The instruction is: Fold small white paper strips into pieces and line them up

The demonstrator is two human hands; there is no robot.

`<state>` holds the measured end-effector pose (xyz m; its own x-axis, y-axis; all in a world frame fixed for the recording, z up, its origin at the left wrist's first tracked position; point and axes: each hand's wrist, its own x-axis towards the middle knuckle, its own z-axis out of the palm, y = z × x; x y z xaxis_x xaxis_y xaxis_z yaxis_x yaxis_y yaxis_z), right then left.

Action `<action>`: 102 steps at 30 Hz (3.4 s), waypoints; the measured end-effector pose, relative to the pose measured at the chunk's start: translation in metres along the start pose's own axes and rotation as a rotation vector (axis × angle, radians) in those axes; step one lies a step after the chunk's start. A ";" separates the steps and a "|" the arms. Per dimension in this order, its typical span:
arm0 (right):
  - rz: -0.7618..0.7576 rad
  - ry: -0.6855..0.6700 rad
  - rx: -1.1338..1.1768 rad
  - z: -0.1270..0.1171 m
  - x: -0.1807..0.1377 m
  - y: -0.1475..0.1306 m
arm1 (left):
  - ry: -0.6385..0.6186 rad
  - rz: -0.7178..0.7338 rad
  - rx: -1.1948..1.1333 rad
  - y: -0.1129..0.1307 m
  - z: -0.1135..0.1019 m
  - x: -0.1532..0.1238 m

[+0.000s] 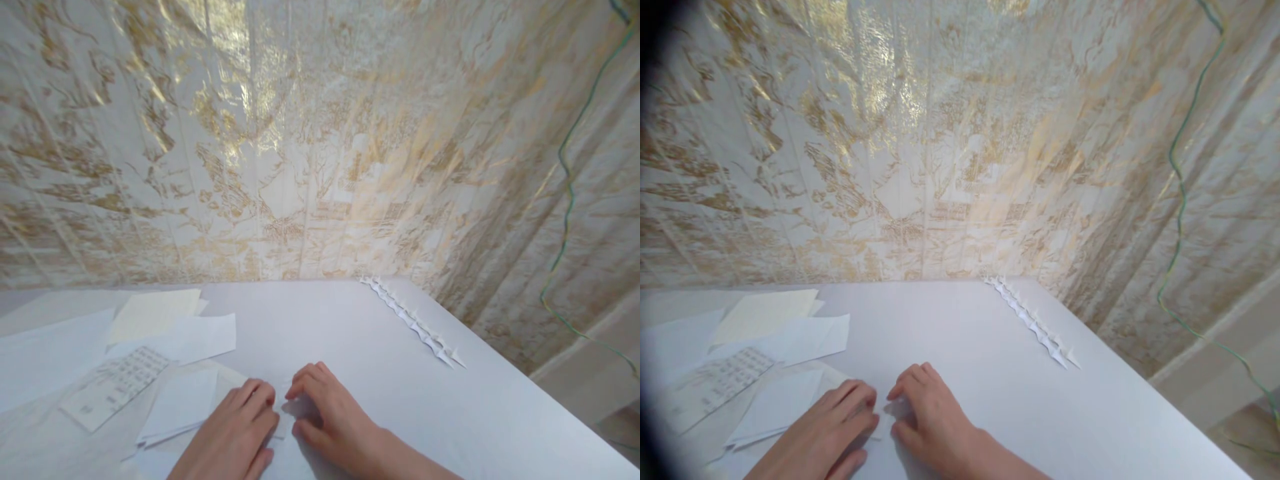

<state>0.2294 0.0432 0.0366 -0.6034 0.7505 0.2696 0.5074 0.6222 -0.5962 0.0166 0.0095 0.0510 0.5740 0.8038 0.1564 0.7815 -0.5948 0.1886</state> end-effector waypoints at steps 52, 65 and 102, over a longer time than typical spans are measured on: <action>-0.381 -0.138 -0.363 -0.001 0.000 0.000 | 0.348 0.238 0.118 -0.022 0.030 0.020; -0.393 -0.167 -0.403 -0.006 -0.001 -0.005 | 0.317 0.195 0.137 -0.023 0.032 0.020; -0.334 -0.199 -0.439 -0.003 0.001 -0.008 | 0.171 -0.025 -0.245 -0.033 0.031 0.015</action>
<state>0.2269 0.0392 0.0444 -0.8569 0.4680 0.2162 0.4517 0.8837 -0.1227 0.0067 0.0418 0.0171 0.4892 0.8167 0.3061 0.7008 -0.5770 0.4194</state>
